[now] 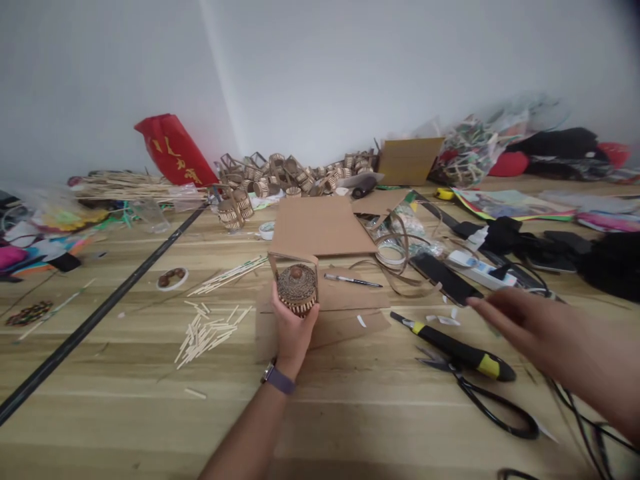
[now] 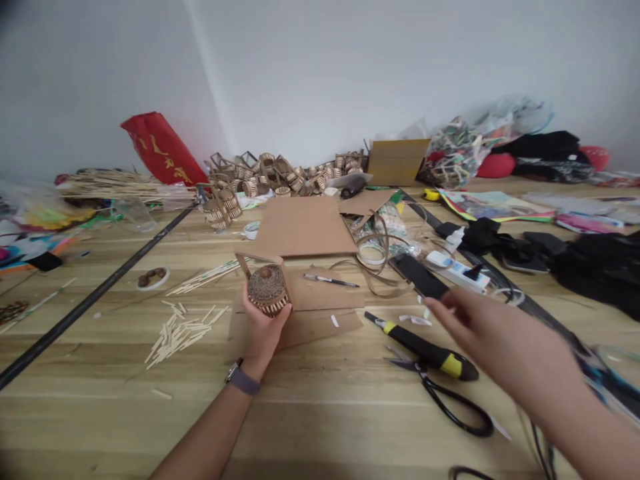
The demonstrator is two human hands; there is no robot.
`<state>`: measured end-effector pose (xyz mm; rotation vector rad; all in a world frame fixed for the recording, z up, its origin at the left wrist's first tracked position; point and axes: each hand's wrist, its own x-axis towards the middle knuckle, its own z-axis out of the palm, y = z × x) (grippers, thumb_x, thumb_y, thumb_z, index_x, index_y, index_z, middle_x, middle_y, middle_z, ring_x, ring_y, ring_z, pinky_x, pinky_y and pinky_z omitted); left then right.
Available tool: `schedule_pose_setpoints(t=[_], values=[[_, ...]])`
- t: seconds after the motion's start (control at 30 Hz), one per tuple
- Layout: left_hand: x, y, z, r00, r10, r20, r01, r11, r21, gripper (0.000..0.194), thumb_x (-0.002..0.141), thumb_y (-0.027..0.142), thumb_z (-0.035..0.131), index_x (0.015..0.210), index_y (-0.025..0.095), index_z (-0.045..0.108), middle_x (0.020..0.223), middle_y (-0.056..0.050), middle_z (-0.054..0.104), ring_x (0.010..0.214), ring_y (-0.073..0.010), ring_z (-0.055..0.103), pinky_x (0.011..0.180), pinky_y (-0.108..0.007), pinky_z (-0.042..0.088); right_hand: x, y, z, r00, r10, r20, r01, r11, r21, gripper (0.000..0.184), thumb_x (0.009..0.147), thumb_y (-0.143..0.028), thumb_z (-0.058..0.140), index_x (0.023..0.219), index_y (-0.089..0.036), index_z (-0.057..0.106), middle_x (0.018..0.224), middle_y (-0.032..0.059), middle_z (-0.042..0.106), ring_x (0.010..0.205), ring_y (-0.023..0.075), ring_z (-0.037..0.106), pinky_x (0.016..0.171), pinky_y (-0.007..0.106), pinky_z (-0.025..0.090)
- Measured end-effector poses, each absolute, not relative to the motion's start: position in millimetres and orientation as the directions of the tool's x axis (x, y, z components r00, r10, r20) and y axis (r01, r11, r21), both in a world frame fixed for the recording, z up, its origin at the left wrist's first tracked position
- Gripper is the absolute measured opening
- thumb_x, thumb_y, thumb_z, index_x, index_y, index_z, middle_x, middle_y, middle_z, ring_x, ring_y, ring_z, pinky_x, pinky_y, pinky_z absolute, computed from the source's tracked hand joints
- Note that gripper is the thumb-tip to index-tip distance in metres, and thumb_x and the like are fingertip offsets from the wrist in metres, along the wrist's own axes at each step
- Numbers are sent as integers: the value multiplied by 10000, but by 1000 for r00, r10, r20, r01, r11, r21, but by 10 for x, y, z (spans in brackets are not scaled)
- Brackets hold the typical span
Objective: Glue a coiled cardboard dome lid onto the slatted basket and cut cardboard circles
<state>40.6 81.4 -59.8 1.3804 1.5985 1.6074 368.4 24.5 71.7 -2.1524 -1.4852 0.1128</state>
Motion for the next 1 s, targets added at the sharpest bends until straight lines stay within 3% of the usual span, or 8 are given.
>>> schedule_pose_setpoints(t=[0.03, 0.13, 0.2, 0.3, 0.7, 0.83, 0.93, 1.0], values=[[407, 809, -587, -376, 874, 307, 309, -194, 931, 1008, 717, 291, 758, 1495, 165, 130, 1531, -226, 301, 1424, -313, 344, 1170, -479, 281, 3428, 266, 774, 280, 947, 157, 914, -213, -346, 236, 682, -381, 803, 602, -275, 608, 514, -2, 594, 460, 205, 531, 494, 299, 293], [415, 796, -553, -389, 869, 306, 335, -176, 926, 996, 707, 282, 761, 1487, 151, 156, 1523, -237, 302, 1430, -330, 327, 1172, -489, 277, 2803, 345, 813, 1, 995, 103, 975, 23, -223, 186, 813, -407, 666, 718, -257, 608, 677, 23, 688, 607, 232, 628, 525, 286, 324], [421, 792, -538, -387, 864, 321, 367, -175, 913, 993, 711, 280, 753, 1487, 133, 152, 1512, -251, 309, 1431, -343, 320, 1174, -500, 269, 2526, 424, 782, -181, 978, 106, 960, 199, -196, 181, 878, -401, 581, 790, -245, 610, 737, 30, 705, 647, 226, 646, 541, 276, 332], [423, 788, -533, -367, 863, 347, 405, -187, 895, 1000, 725, 275, 729, 1494, 112, 111, 1521, -266, 280, 1445, -351, 285, 1182, -510, 242, 2259, 565, 753, -306, 932, 195, 919, 343, -197, 173, 917, -367, 523, 883, -222, 610, 850, 53, 712, 681, 207, 655, 551, 266, 347], [392, 765, -569, -335, 861, 384, 440, -217, 871, 972, 740, 243, 676, 1508, 98, 99, 1561, -242, 232, 1482, -321, 200, 1209, -461, 197, 1872, 821, 839, -291, 908, 300, 845, 391, -364, 233, 909, -308, 561, 1108, -192, 590, 940, 54, 712, 728, 186, 658, 582, 260, 378], [306, 703, -592, -327, 844, 425, 494, -231, 838, 1033, 703, 248, 711, 1509, 80, 87, 1551, -271, 214, 1474, -360, 199, 1195, -494, 211, 1915, 815, 758, -279, 924, 262, 857, 362, -366, 276, 920, -331, 534, 1146, -176, 577, 943, 63, 714, 691, 191, 658, 573, 272, 387], [159, 626, -463, -321, 788, 526, 580, -275, 766, 973, 768, 301, 685, 1514, 91, 96, 1544, -264, 223, 1464, -363, 209, 1180, -536, 216, 2057, 779, 625, -279, 931, 233, 870, 348, -349, 273, 921, -341, 514, 1129, -178, 583, 939, 72, 713, 707, 207, 674, 584, 281, 406], [37, 615, -270, -269, 706, 655, 661, -359, 659, 820, 852, 299, 612, 1509, 117, 155, 1526, -239, 265, 1452, -332, 239, 1170, -537, 233, 2161, 731, 510, -278, 937, 210, 873, 338, -351, 243, 912, -343, 509, 1081, -190, 592, 902, 68, 718, 715, 219, 685, 589, 284, 420]])
